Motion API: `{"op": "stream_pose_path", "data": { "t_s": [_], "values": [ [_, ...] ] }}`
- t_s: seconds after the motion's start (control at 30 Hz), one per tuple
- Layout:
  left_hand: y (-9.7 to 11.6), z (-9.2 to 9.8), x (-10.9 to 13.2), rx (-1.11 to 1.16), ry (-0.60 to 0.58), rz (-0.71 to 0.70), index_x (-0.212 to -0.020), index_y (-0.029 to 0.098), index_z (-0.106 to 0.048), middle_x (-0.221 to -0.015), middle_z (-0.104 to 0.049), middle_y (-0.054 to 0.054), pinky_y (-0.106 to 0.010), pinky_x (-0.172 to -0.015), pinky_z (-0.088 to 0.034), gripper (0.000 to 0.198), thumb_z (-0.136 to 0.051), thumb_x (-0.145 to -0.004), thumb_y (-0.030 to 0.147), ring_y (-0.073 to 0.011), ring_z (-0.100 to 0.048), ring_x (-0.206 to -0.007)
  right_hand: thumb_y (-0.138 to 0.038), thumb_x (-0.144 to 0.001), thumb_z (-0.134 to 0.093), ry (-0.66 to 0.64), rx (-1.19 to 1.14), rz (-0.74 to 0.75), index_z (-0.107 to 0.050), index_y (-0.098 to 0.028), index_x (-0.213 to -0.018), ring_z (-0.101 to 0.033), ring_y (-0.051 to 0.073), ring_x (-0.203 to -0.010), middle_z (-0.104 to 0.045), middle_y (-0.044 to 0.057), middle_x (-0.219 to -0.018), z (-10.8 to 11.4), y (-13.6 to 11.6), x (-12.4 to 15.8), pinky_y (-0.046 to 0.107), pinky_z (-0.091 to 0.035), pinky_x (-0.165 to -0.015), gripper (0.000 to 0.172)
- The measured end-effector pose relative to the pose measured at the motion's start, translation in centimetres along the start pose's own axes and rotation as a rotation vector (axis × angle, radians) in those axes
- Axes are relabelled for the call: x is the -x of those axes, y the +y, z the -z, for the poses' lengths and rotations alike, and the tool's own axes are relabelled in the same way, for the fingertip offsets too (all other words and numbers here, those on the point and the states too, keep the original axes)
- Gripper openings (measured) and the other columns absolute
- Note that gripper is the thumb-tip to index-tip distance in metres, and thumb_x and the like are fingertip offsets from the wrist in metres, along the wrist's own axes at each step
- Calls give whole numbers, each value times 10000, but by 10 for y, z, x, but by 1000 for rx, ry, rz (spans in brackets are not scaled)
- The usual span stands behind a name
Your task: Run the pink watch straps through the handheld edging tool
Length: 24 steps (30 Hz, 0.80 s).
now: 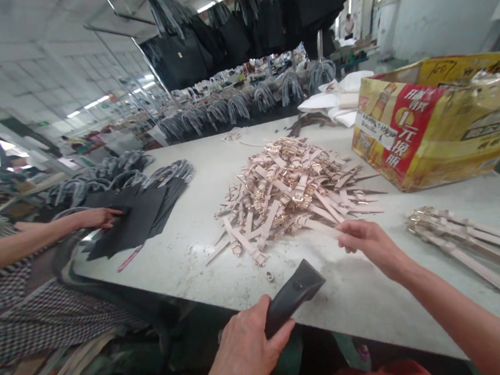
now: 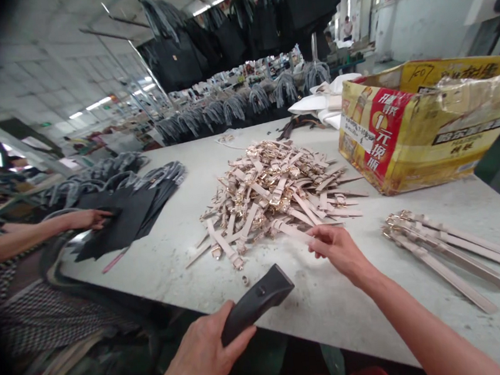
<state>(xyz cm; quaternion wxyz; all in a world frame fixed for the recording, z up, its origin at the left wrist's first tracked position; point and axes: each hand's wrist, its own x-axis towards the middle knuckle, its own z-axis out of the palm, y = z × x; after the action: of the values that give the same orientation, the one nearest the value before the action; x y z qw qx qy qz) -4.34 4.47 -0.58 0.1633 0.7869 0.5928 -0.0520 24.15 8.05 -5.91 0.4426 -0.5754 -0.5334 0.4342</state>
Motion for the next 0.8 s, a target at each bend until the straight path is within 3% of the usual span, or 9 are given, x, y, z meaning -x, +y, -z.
{"op": "stream_pose_path", "data": {
  "t_s": [0.1,0.2,0.3,0.43,0.5,0.6,0.8],
  "values": [
    [1,-3,0,23,-3,-31,-888,223,-555,-744,-664,-35,-293,-622,-402,312,-467,-839,519,-240,-647,-728,-431,-749,-561,-125,10,-117,-596,-135,-947,-488,134,-593,-561,13,-673,24,17,39,248,-379,-570,358],
    [2,-5,1,39,-11,-86,-907,231,-552,-771,-668,-37,-310,-639,-414,326,-454,-845,535,-252,-650,-755,-422,-805,-487,-190,340,-181,-608,-185,-994,-486,158,-576,-523,0,-616,47,42,76,275,-347,-551,326],
    [6,-6,0,29,-32,-127,-913,224,-549,-788,-669,-42,-319,-654,-426,327,-456,-849,531,-256,-648,-778,-400,-866,-411,-89,745,-152,-636,-262,-1012,-546,191,-666,-590,21,-748,60,56,101,317,-371,-613,302],
    [15,-5,-4,0,-65,-158,-921,217,-549,-789,-671,-41,-325,-666,-444,302,-475,-849,501,-251,-648,-781,-412,-877,-419,118,1050,137,-671,-280,-977,-521,301,-1004,-541,69,-1165,56,50,109,454,-389,-809,301],
    [19,-4,-6,-18,-79,-174,-938,218,-550,-799,-674,-38,-332,-673,-456,296,-480,-849,492,-250,-650,-778,-392,-860,-476,165,1038,253,-649,-261,-1052,-474,312,-1081,-492,83,-1237,45,46,104,482,-372,-874,289],
    [22,-4,-8,-53,-88,-199,-951,223,-550,-817,-676,-34,-344,-684,-474,292,-489,-846,489,-251,-650,-780,-348,-855,-542,104,840,303,-598,-234,-1133,-481,250,-1059,-518,80,-1181,23,44,91,415,-398,-895,305],
    [25,-2,-14,-162,-89,-259,-975,239,-551,-815,-668,-41,-399,-700,-495,307,-485,-842,507,-285,-645,-785,-265,-900,-518,-48,515,291,-635,-224,-967,-510,180,-886,-570,46,-915,-4,55,71,324,-426,-794,141]
  ]
}}
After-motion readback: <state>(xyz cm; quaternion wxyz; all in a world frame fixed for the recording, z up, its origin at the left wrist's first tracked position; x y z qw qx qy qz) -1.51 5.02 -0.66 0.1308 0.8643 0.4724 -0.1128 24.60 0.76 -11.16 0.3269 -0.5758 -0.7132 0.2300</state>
